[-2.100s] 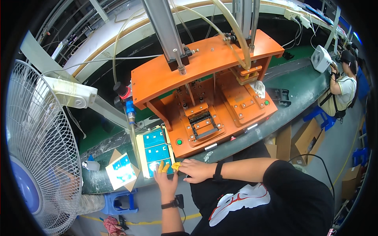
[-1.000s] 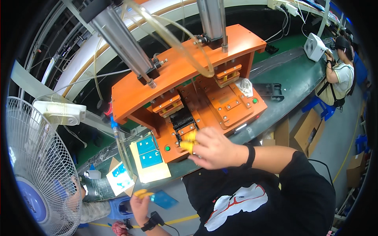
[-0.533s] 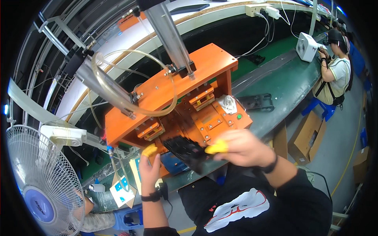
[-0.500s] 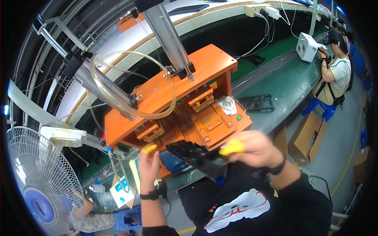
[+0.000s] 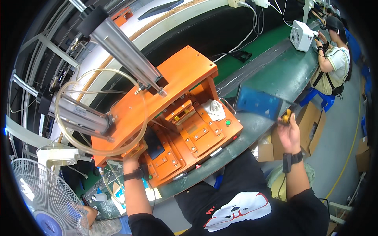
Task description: The person operates an orange press machine by placing small yellow objects into the press, activating the mechanism, and removing the processed items. The person repeats this cycle multiple times, handling the objects with both hands.
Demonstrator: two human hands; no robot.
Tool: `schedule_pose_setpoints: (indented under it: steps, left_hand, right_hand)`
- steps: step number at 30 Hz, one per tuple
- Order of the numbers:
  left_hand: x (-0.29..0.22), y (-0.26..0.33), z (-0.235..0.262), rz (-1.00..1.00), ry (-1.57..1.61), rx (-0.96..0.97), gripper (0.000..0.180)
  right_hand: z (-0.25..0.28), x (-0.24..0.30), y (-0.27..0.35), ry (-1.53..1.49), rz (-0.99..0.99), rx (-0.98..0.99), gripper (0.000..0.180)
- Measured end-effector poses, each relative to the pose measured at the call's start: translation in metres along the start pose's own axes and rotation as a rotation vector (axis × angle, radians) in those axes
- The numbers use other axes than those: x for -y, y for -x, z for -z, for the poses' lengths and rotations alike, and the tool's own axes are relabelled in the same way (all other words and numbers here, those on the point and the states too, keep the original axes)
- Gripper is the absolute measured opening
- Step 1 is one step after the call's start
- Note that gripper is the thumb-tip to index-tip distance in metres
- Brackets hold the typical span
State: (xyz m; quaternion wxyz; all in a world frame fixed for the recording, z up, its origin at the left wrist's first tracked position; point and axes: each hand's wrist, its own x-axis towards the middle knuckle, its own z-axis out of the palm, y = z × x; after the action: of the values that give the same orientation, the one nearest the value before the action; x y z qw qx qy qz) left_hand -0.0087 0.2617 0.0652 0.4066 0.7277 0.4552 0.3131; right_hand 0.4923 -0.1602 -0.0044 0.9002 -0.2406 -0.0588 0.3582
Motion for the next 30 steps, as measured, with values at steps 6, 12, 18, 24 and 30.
schedule_pose_setpoints:
  steps: [6, 12, 18, 24, 30]
  left_hand:
    - [-0.025, -0.007, -0.004, -0.403, -1.070, -0.070, 0.024]
    - [-0.052, 0.003, -0.015, -0.736, -1.303, -0.169, 0.033]
    - [-0.093, 0.003, -0.029, -0.516, -1.019, -0.055, 0.034]
    - [-0.124, 0.045, -0.028, 0.217, -0.594, 0.029, 0.024]
    - [-0.059, 0.131, -0.028, -0.150, -0.097, -0.142, 0.049]
  right_hand:
    - [-0.016, -0.014, -0.096, 0.031, -0.068, -0.116, 0.025]
    - [-0.049, -0.092, -0.231, 0.057, -0.267, 0.029, 0.018]
    - [-0.116, -0.167, -0.304, 0.687, -0.449, 0.016, 0.034]
    - [-0.132, -0.150, -0.342, 2.049, 0.230, 0.501, 0.047]
    - [-0.088, -0.095, -0.360, 2.787, 0.384, 0.289, 0.031]
